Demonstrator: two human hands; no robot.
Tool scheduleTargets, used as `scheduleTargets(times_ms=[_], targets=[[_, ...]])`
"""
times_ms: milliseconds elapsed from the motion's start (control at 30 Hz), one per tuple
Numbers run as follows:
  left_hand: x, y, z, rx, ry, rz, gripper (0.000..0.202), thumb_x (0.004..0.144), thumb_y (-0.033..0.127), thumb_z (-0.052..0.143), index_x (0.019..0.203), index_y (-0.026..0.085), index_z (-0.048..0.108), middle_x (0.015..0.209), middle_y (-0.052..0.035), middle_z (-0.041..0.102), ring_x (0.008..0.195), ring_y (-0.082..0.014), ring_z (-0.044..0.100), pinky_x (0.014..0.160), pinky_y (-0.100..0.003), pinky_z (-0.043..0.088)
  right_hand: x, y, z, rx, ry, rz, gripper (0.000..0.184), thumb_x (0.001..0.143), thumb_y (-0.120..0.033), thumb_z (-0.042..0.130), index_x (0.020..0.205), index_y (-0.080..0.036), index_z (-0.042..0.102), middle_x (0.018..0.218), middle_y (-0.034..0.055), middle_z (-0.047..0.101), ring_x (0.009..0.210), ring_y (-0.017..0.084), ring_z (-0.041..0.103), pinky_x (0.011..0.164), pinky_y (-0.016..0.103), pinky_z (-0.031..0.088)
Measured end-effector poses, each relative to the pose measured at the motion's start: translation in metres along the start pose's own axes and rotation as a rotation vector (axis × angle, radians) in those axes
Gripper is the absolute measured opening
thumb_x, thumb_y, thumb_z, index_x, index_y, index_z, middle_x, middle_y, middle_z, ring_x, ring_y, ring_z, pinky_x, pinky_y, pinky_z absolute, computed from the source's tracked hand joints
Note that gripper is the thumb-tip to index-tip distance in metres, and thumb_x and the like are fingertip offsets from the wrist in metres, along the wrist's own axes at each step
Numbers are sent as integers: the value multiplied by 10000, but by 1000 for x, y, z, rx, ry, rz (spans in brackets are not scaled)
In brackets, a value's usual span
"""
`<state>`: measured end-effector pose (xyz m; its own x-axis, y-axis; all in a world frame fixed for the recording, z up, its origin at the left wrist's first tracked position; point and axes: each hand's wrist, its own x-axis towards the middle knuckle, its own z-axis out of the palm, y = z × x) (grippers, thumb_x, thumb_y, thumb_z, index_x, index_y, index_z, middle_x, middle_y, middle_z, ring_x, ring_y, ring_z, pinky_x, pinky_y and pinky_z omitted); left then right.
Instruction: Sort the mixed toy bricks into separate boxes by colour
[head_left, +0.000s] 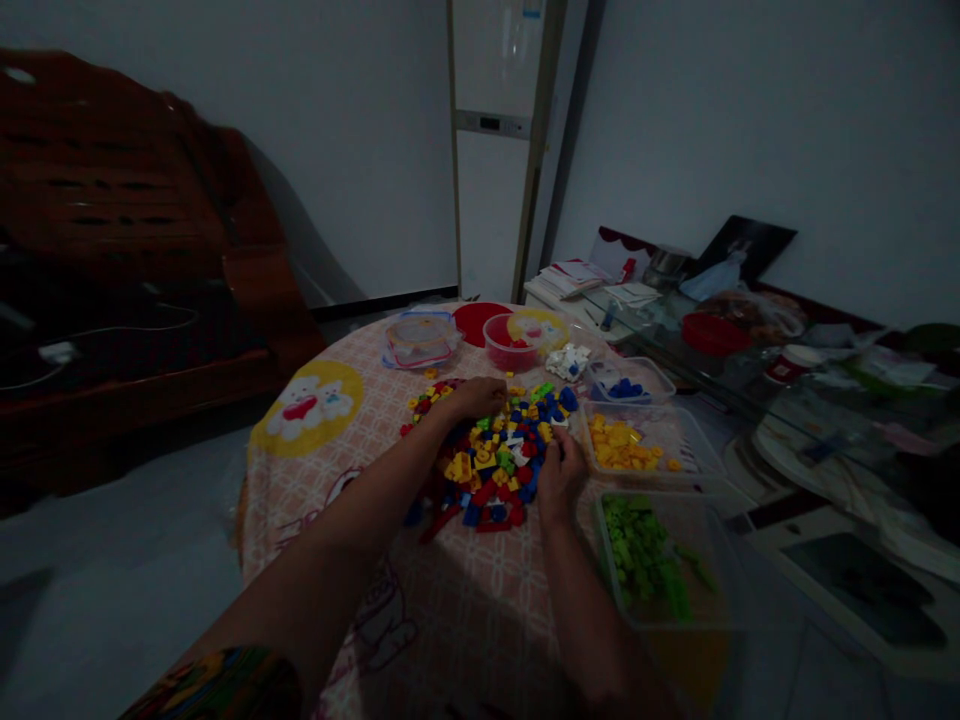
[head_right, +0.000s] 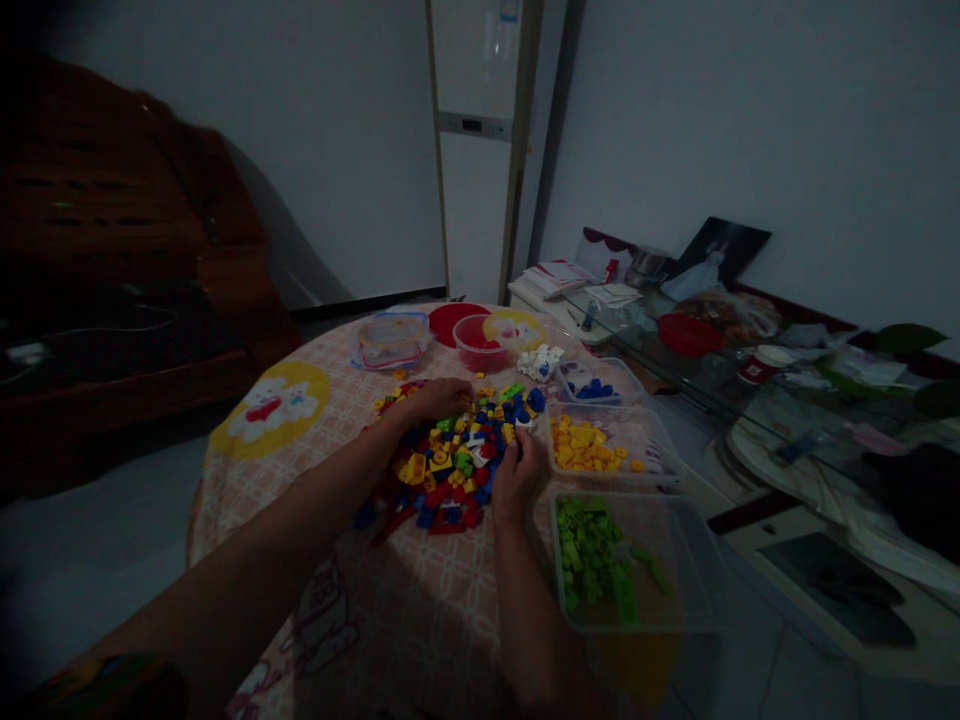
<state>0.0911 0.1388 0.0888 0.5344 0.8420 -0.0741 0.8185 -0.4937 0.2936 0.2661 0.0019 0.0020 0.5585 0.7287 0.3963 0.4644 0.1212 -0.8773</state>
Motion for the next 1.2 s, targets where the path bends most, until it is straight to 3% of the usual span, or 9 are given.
scheduleTargets(times_ms=[533,733,833,900,1067,1133,1200], targets=[[-91,38,15,-182,203,164,175,943,282,553,1060,217,667,1091,-81,716,991,-226,665,916,-345,510,1,2,1,1,7,-13,425,886,-359,480,1116,-141,764,1124,165,781,1094,294,684,1038,448,493],[-116,47,24,-251,284,217,182,971,292,529,1040,225,683,1113,-93,708,1074,-231,656,978,-358,516,2,7,0,-24,-15,-27,436,900,-374,475,1133,-140,759,1145,172,775,1116,298,676,1060,460,482],[-127,47,27,-298,346,236,208,985,354,537,1033,230,697,1217,-104,706,1156,-235,649,1033,-367,510,2,7,0,-20,-21,-26,429,899,-364,481,1135,-137,758,1145,171,775,1121,299,676,1064,464,479],[-137,44,28,-316,448,152,242,986,393,541,1087,246,704,1278,-101,700,1217,-248,633,1083,-400,494,2,5,0,-9,-19,-9,418,893,-352,485,1127,-139,759,1147,167,774,1119,295,678,1060,458,483],[-173,19,44,-265,839,-273,349,996,457,482,1213,258,671,1292,-97,698,1257,-289,609,1130,-487,462,0,-2,-1,38,23,43,409,870,-348,493,1099,-142,763,1115,157,778,1087,285,689,1042,443,499],[-190,4,57,-235,904,-403,400,987,478,468,1242,239,661,1291,-114,695,1251,-312,610,1131,-518,454,-2,-3,-2,58,35,42,414,871,-350,493,1102,-135,762,1113,161,777,1081,285,692,1032,439,507],[-203,-9,71,-258,888,-513,473,969,517,470,1288,220,652,1314,-138,688,1250,-338,614,1122,-548,456,-5,-4,-3,56,48,32,420,873,-344,498,1130,-132,754,1128,166,770,1092,288,688,1040,446,502]])
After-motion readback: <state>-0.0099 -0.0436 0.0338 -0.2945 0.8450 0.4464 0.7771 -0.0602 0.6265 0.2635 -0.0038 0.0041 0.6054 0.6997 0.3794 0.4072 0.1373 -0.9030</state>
